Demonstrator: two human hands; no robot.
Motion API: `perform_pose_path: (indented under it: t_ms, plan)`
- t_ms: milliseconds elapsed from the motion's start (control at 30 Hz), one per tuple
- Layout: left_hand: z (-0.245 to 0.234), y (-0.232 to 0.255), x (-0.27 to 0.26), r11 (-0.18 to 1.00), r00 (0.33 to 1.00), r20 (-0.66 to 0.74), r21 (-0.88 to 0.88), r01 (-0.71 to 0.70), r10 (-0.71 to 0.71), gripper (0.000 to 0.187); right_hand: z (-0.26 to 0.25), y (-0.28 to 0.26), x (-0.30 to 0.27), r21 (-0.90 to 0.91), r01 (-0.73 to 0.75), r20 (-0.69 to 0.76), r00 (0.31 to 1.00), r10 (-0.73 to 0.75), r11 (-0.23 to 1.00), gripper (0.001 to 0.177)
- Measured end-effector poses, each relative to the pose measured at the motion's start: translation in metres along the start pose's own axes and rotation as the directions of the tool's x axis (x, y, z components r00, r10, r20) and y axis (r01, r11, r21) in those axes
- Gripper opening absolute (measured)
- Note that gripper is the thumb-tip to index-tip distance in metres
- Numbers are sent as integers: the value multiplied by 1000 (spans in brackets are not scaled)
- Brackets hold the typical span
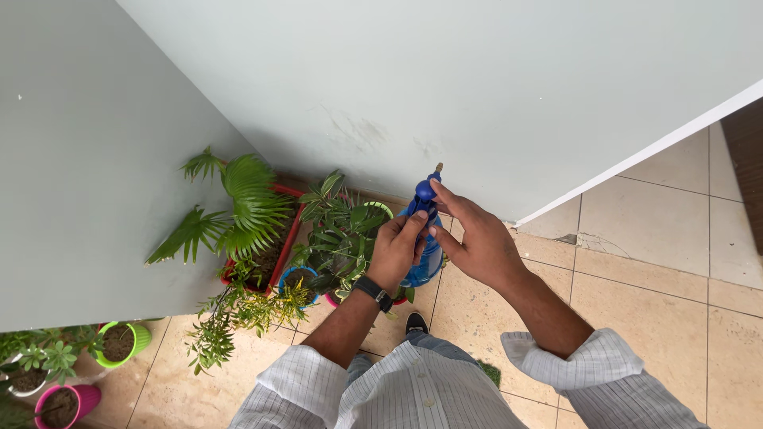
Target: The person assembles a blue handheld garden sprayer by screwing the pump head onto the bottle and tightening the nozzle. They then repeatedly pump the handle to pressurize the device while standing among potted plants.
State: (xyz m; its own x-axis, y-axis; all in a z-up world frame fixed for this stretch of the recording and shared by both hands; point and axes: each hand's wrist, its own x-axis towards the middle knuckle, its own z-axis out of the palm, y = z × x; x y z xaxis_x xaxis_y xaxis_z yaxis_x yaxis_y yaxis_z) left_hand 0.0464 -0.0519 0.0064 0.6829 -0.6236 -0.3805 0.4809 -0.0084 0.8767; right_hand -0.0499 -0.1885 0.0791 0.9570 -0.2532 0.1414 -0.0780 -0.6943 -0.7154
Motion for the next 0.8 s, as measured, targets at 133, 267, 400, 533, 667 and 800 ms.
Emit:
perform_pose_path:
  t_ms: [133,267,400,533,667,800]
  plan:
    - [-4,12,5,1000,997,-75,-5,-4,4,38,1,2,19,-19,58,48,997,-58,998,77]
    - [-11,23,9,997,990,-116,-10,-81,79,38,9,-2,38,-22,115,68,991,-113,993,80]
    - [-21,37,15,997,982,-172,-8,-83,81,38,13,-7,57,-23,146,86,986,-144,989,80]
    - [-32,50,17,996,971,-221,19,-87,89,42,18,-13,75,-15,214,101,972,-211,977,80]
    - [-42,64,16,996,963,-257,21,-84,86,40,23,-23,92,-31,224,131,967,-218,974,80]
    - [-53,74,22,995,959,-265,28,-97,101,40,29,-32,103,-7,227,132,966,-225,974,80]
